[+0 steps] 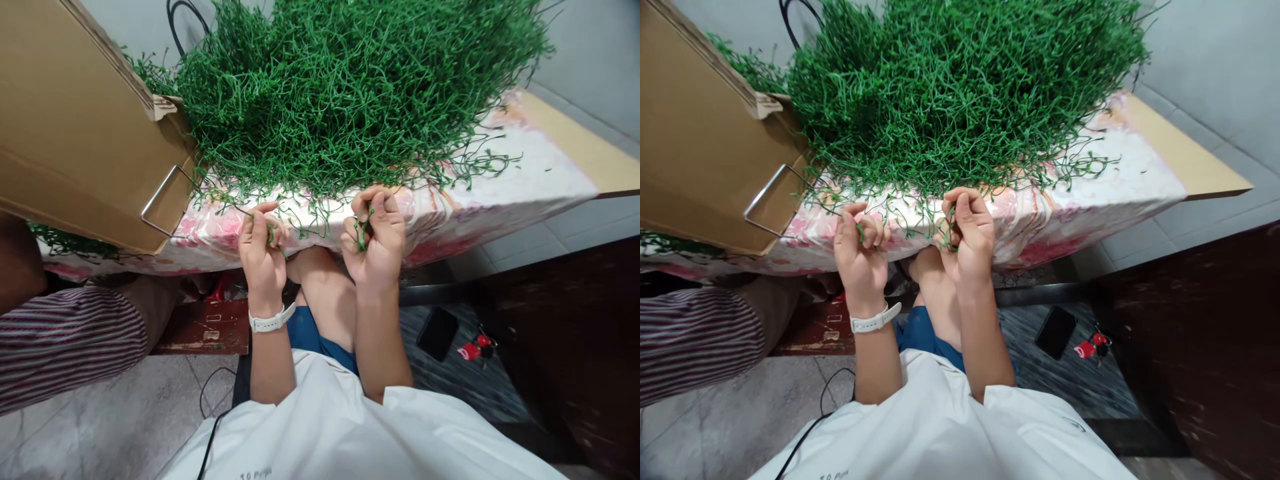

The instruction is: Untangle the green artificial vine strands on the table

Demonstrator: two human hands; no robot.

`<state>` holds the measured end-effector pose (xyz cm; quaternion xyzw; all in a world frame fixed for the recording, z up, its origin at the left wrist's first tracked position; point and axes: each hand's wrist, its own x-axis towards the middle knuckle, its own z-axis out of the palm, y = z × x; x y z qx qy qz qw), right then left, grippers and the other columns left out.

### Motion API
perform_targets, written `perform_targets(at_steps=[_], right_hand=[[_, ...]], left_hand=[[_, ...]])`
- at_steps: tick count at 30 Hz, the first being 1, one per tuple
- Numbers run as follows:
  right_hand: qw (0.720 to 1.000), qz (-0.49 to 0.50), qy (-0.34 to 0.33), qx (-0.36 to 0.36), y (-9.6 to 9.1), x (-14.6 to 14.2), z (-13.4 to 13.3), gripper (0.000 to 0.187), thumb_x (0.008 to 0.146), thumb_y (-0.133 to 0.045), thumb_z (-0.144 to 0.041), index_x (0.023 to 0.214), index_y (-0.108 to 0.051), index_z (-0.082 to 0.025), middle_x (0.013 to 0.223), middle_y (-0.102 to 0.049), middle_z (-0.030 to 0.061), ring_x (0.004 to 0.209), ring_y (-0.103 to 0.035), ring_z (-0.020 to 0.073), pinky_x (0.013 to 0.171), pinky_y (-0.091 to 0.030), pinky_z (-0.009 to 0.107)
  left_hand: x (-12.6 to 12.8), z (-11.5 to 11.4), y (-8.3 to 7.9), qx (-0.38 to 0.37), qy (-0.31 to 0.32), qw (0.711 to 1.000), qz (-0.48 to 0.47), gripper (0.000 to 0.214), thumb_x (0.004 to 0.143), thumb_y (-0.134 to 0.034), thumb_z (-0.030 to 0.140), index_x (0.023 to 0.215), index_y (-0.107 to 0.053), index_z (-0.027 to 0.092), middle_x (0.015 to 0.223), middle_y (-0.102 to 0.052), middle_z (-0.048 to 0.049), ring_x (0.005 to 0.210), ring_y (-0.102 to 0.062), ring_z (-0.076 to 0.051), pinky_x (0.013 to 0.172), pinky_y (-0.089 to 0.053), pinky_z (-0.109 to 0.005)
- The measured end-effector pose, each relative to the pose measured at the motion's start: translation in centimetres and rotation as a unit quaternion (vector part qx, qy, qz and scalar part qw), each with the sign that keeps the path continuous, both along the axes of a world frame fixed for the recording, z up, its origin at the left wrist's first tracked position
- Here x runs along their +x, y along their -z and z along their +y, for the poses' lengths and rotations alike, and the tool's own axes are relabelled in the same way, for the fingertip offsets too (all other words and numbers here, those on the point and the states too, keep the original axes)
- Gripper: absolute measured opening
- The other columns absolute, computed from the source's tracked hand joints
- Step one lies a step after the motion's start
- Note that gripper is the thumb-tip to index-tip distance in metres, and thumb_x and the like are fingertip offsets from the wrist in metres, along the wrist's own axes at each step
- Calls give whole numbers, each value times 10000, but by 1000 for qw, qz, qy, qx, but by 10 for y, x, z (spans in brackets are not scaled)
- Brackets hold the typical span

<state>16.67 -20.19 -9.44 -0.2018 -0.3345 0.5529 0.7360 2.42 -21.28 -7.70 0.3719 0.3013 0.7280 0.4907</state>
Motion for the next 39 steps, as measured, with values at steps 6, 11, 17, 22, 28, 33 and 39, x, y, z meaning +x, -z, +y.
perform_targets(at_steps=[6, 11, 17, 22, 28, 33, 39], right_hand=[[999, 15, -35, 6, -5, -8, -4, 330, 836, -822, -480, 875, -589, -250, 718, -439, -77, 413, -171, 13, 319, -173, 163], [999, 34, -30, -20, -8, -10, -6, 345, 817, -837, -467, 850, -588, -232, 702, -467, -78, 415, -212, 8, 336, -199, 144], [1000, 1, 9, -17, -1, -11, -3, 314, 866, -776, -504, 868, -603, -242, 696, -444, -66, 427, -232, 22, 346, -185, 161], [999, -19, 34, -18, 0, -13, -2, 335, 883, -750, -535, 866, -587, -243, 711, -430, -57, 449, -262, 31, 360, -213, 161], [999, 1, 18, -29, -1, -12, -2, 314, 885, -758, -510, 876, -585, -248, 710, -377, -57, 461, -227, 43, 348, -205, 163], [996, 75, -1, -50, -5, -10, -3, 331, 763, -865, -447, 814, -613, -237, 673, -396, -71, 450, -127, 38, 332, -150, 182], [996, 74, -27, -33, -9, 4, -6, 333, 703, -904, -403, 766, -623, -235, 654, -448, -70, 429, -126, 28, 323, -102, 182]], left_hand=[[8, -7, 6, 14, 20, 996, 91, 187, 928, -753, 392, 969, -786, 212, 672, -523, 28, 611, -452, -74, 613, -419, -184], [7, -12, 14, 58, 47, 977, 201, 196, 909, -775, 411, 939, -789, 218, 787, -664, 2, 702, -568, -81, 684, -469, -182], [7, -17, 11, 100, 115, 948, 279, 235, 746, -926, 264, 939, -800, 221, 833, -737, -2, 642, -492, -69, 587, -419, -177], [7, -16, 13, 97, 108, 939, 312, 180, 774, -905, 286, 911, -813, 216, 777, -708, -4, 632, -485, -78, 570, -395, -198], [11, -15, 18, 33, 81, 961, 263, 196, 905, -781, 387, 849, -786, 199, 734, -652, -2, 665, -524, -90, 634, -423, -214], [13, -9, 12, -26, 117, 993, 15, 255, 960, -697, 437, 857, -761, 212, 569, -299, 62, 544, -317, -90, 575, -358, -206], [0, -7, 6, -44, 115, 979, -164, 458, 1095, -344, 354, 813, -683, 230, 683, -51, 50, 572, -163, -139, 545, -295, -205]])
